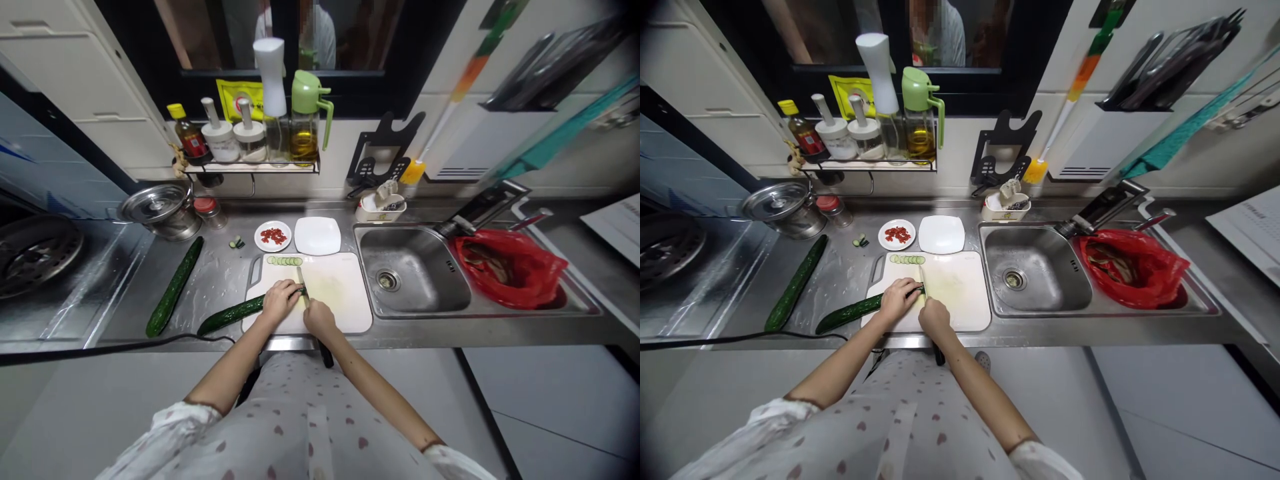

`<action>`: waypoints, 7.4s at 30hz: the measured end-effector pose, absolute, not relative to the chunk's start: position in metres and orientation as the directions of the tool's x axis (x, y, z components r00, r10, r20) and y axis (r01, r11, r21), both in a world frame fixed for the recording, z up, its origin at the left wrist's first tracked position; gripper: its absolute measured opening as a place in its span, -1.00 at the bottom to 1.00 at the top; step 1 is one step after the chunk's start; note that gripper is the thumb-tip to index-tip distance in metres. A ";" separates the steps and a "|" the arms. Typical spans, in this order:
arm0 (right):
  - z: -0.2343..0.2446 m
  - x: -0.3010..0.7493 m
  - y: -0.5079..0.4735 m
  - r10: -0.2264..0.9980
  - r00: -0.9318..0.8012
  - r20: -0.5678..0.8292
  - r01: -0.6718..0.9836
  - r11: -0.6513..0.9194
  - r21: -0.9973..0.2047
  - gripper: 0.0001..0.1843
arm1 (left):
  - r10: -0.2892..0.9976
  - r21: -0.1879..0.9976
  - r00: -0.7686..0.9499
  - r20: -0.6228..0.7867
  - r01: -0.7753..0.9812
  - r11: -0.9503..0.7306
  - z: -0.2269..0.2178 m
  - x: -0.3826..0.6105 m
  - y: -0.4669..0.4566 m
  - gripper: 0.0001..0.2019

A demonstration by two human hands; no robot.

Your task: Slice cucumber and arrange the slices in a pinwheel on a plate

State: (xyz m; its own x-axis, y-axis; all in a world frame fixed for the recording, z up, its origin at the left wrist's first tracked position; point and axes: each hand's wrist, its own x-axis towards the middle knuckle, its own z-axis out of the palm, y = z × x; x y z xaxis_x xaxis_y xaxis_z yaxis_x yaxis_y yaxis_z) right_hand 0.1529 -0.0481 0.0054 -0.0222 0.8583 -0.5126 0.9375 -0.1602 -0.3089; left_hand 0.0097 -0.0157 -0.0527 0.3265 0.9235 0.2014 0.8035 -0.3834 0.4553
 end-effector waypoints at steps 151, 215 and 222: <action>-0.022 0.252 -0.079 0.973 0.086 -0.213 0.978 -0.124 -0.171 -0.48 | 0.990 0.440 -0.122 -0.066 0.887 0.138 -0.039 0.046 0.085 -0.81; -0.012 0.240 -0.058 0.935 0.126 -0.331 0.976 -0.177 -0.129 -0.57 | 0.900 0.207 -0.392 -0.188 0.880 0.427 -0.043 -0.160 0.017 -0.49; -0.004 0.237 -0.056 0.911 0.122 -0.393 0.979 -0.176 -0.103 -0.55 | 0.907 0.136 -0.390 -0.161 0.901 0.412 -0.041 -0.160 0.015 -0.45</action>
